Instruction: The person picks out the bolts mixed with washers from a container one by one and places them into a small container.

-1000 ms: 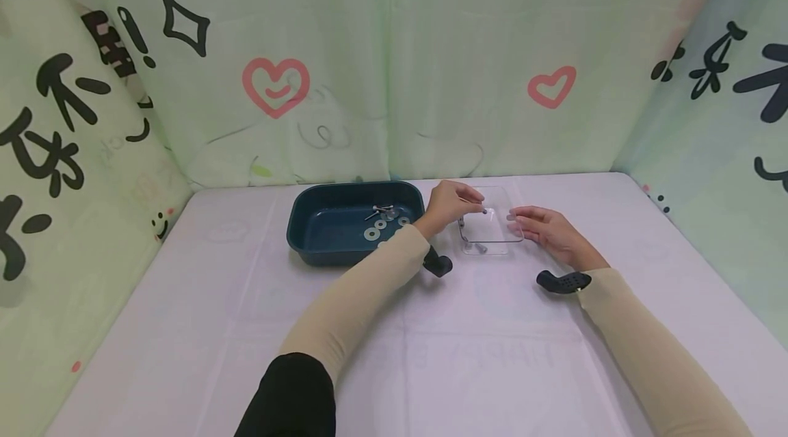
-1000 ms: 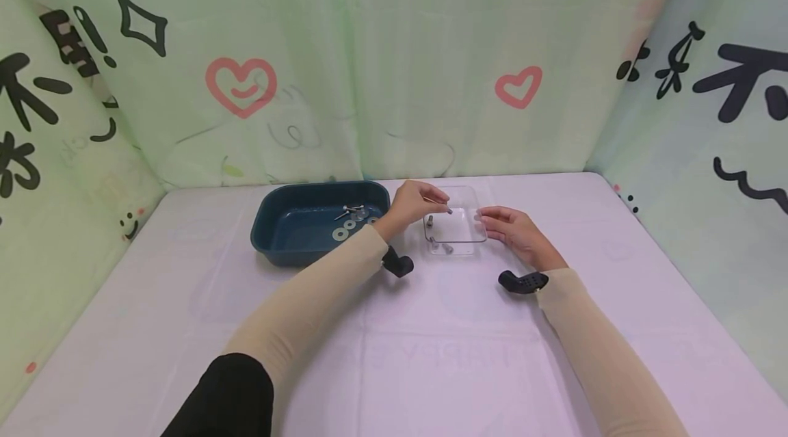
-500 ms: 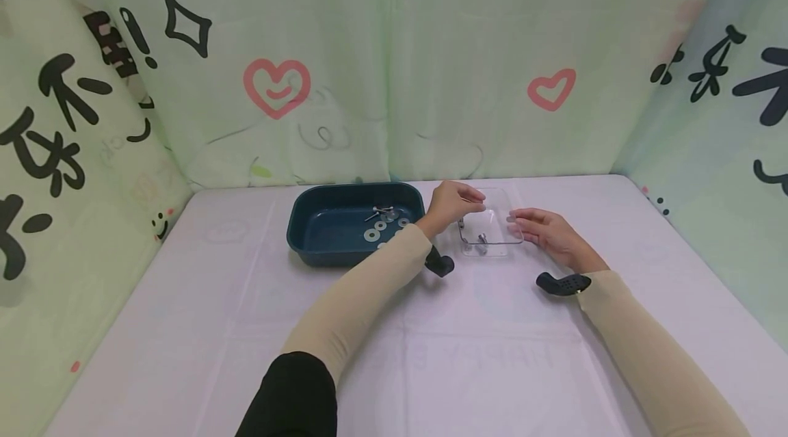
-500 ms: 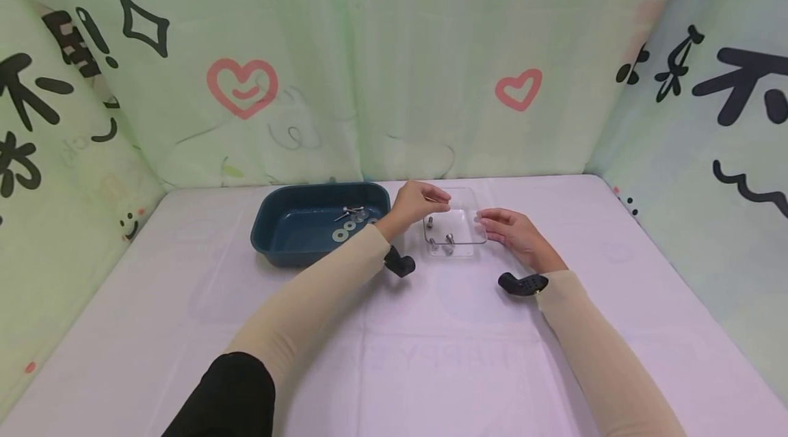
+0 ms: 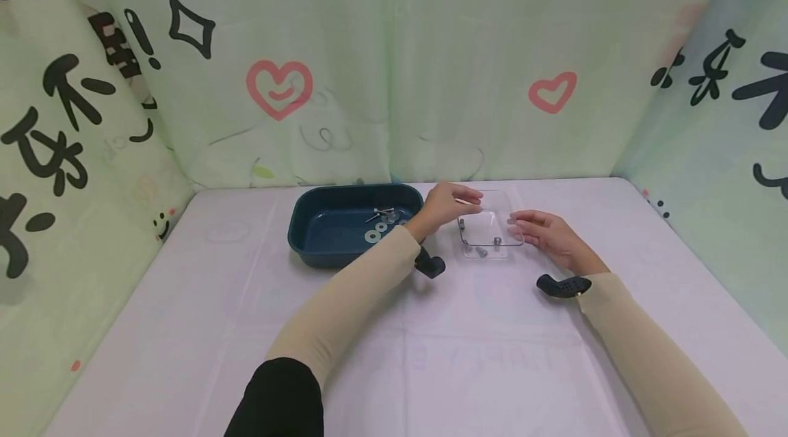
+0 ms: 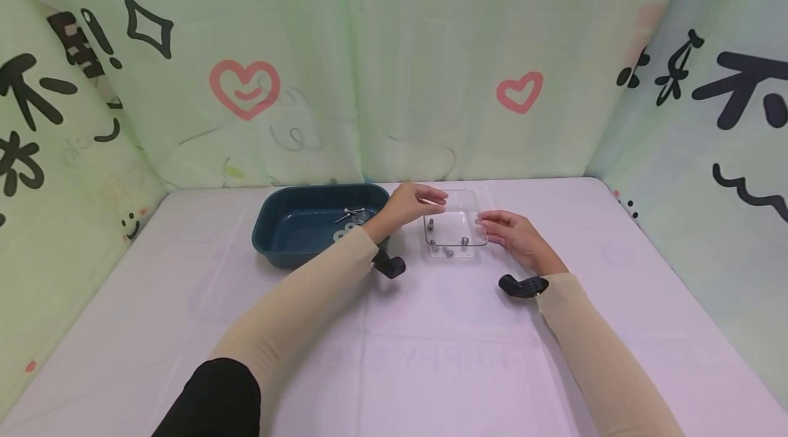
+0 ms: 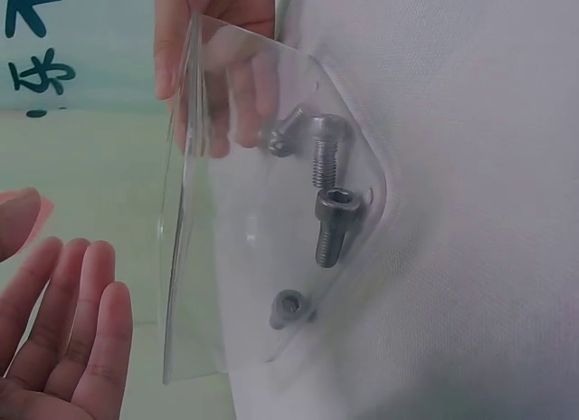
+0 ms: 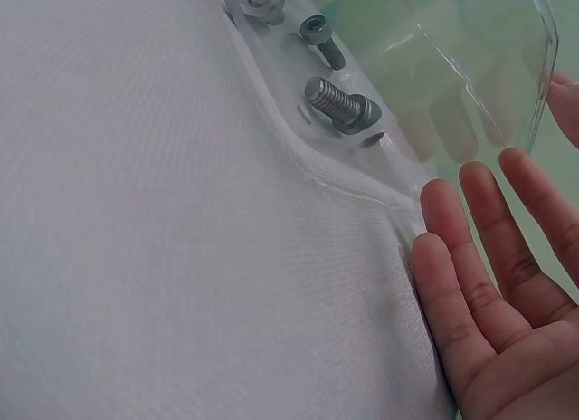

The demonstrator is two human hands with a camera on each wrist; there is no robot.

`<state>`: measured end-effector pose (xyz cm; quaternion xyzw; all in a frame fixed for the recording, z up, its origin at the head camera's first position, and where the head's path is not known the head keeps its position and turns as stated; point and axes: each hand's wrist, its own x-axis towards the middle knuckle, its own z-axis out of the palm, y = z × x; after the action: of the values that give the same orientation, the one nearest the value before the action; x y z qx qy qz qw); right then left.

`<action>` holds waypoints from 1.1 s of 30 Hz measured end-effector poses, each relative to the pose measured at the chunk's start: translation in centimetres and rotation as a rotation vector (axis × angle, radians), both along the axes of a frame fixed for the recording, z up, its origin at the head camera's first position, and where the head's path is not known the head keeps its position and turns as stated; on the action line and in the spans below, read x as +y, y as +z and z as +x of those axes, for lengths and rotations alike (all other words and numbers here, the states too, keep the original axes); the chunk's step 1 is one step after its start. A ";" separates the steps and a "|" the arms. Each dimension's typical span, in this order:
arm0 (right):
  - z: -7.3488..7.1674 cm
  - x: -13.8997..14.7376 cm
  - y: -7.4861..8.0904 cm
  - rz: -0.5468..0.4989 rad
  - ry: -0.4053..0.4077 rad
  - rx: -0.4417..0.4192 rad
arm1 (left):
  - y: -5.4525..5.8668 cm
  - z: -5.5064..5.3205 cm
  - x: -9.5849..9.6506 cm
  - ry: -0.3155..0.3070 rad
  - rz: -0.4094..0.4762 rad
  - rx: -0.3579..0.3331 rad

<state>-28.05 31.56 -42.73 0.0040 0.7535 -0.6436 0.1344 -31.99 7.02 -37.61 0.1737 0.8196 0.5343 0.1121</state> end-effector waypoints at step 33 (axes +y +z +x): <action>0.2 0.0 0.2 -0.069 0.023 0.002 | 5.2 2.7 -7.9 -0.051 0.163 -0.108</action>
<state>-27.84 31.59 -42.53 -0.0098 0.7308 -0.6678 0.1411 -29.32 -0.91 -32.36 0.1740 0.7615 0.6049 0.1549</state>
